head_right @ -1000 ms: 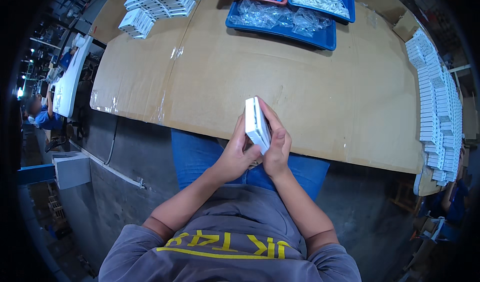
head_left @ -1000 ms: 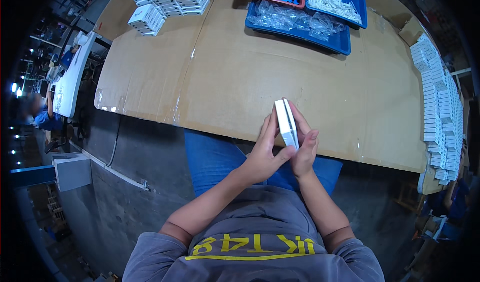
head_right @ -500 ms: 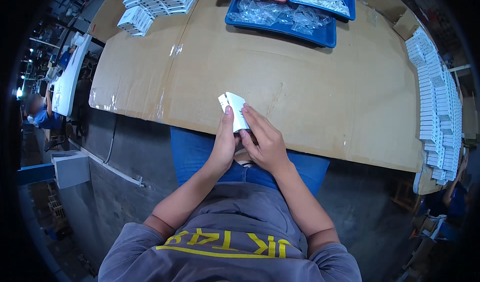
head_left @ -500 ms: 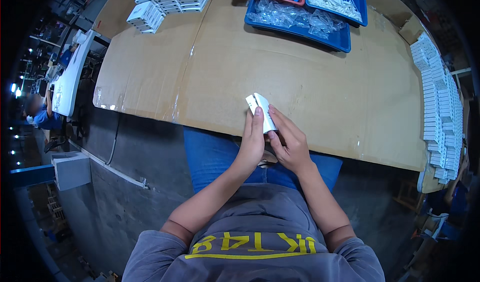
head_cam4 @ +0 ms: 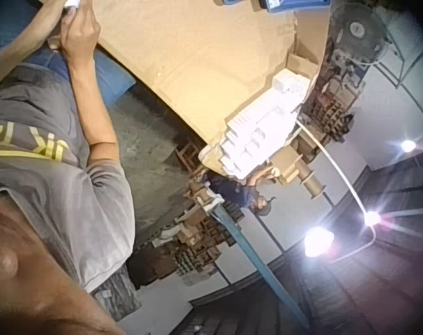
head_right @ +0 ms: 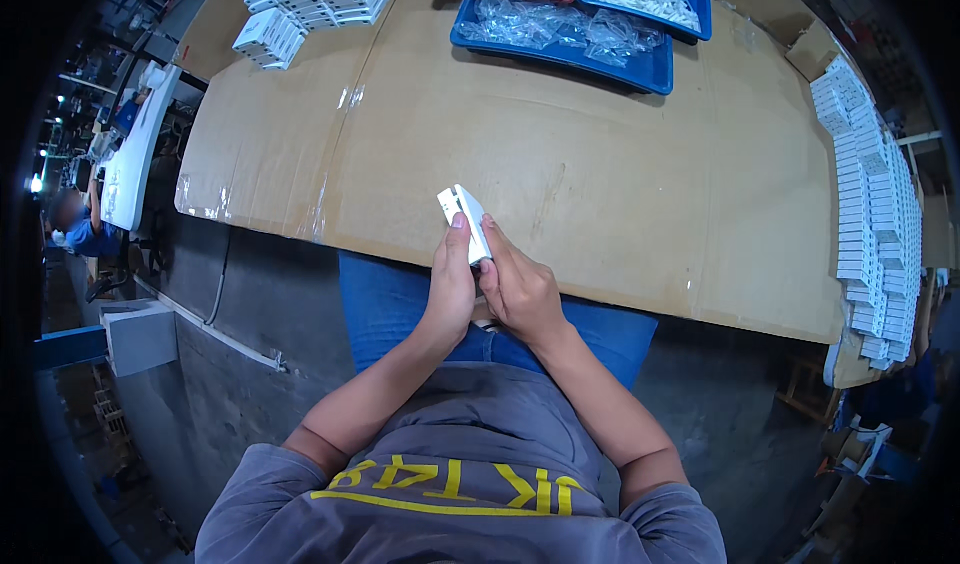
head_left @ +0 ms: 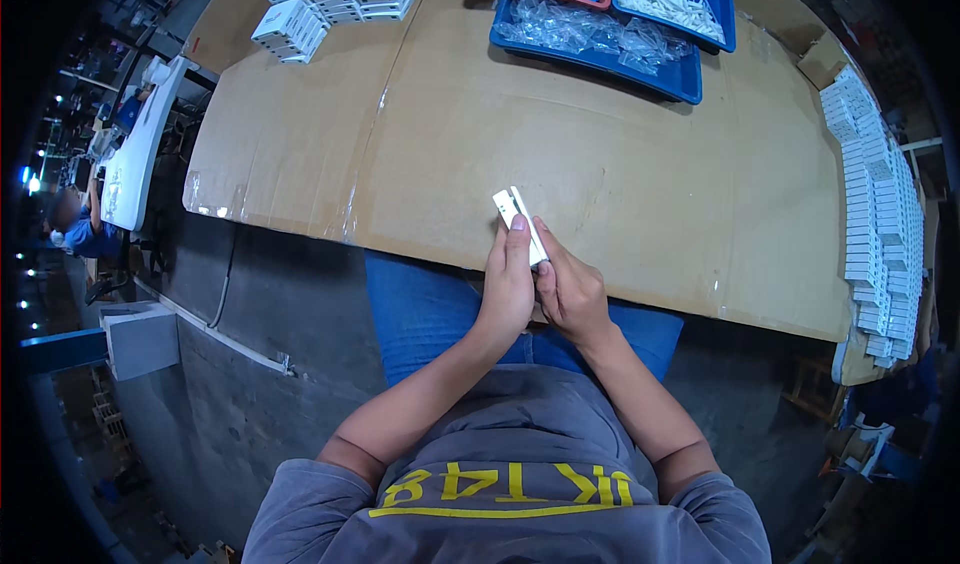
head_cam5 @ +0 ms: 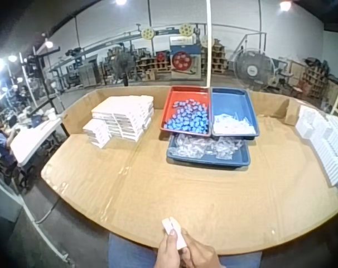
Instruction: Assembling small plastic components onto a base plate and placing them into white product boxes at a factory workstation.
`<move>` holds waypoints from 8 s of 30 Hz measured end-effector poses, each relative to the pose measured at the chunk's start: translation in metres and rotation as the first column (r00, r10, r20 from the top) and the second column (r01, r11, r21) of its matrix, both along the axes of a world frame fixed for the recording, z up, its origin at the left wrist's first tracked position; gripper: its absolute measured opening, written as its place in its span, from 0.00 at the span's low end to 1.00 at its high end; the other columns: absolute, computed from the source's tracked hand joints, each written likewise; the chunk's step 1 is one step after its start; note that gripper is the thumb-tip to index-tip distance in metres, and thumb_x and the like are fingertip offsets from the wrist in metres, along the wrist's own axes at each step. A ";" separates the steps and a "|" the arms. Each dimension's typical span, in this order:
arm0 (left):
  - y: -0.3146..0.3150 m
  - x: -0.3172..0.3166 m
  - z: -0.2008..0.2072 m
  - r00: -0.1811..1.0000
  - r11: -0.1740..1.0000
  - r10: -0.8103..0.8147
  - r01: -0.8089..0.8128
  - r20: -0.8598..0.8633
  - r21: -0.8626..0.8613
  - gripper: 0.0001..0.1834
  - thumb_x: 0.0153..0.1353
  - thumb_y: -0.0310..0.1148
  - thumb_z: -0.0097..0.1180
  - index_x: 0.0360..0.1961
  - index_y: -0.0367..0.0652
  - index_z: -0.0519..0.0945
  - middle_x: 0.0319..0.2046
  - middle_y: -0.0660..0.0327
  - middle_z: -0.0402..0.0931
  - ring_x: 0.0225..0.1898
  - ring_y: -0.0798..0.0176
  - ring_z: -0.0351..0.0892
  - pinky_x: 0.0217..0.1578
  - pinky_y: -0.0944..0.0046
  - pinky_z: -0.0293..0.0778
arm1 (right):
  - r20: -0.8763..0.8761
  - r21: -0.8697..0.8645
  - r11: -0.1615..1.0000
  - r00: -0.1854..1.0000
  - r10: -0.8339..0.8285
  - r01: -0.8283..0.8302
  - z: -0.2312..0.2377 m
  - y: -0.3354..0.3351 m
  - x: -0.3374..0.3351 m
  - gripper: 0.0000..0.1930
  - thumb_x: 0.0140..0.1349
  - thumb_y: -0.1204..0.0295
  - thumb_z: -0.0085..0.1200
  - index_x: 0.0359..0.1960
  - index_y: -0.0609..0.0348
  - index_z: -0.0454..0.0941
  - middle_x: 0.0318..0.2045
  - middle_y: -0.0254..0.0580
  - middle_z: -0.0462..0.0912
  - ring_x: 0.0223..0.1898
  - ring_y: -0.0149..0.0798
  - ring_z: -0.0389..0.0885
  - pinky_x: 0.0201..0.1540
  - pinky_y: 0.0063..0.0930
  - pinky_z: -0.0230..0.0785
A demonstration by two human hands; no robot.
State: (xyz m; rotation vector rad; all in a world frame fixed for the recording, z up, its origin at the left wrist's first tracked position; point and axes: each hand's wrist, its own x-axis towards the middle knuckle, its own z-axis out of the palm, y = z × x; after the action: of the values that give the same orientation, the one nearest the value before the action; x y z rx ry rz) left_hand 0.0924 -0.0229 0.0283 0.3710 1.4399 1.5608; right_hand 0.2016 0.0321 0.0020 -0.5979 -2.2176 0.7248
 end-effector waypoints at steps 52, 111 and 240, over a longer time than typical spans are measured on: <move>0.000 0.021 0.042 0.981 0.873 0.020 0.078 -0.195 0.481 0.46 0.76 0.69 0.26 0.79 0.42 0.52 0.63 0.50 0.68 0.67 0.57 0.65 0.71 0.57 0.56 | -0.238 -0.319 0.944 0.958 -0.162 0.080 0.066 -0.045 0.007 0.23 0.76 0.72 0.53 0.69 0.68 0.72 0.68 0.64 0.73 0.72 0.58 0.71 0.71 0.43 0.67; 0.027 -0.023 0.013 0.945 0.917 -0.116 0.219 -0.305 0.332 0.55 0.69 0.71 0.46 0.79 0.34 0.51 0.70 0.48 0.61 0.70 0.57 0.62 0.70 0.58 0.58 | -0.356 -0.627 0.770 0.923 -0.144 -0.121 0.045 0.002 -0.026 0.27 0.82 0.62 0.40 0.71 0.74 0.66 0.75 0.63 0.63 0.77 0.54 0.62 0.75 0.43 0.61; 0.022 -0.017 0.013 0.991 0.992 -0.126 0.125 0.033 0.030 0.25 0.82 0.54 0.38 0.47 0.42 0.76 0.33 0.68 0.75 0.33 0.76 0.72 0.33 0.72 0.69 | 0.011 0.058 0.993 0.995 -0.100 0.099 0.008 0.010 -0.008 0.23 0.70 0.77 0.51 0.63 0.80 0.73 0.50 0.68 0.85 0.33 0.51 0.90 0.33 0.39 0.83</move>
State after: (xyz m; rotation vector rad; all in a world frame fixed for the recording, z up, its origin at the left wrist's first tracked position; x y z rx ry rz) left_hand 0.0757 -0.0006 0.0415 0.4399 1.3434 1.4800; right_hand 0.1937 0.0426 0.0097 -0.6808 -2.1966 0.6052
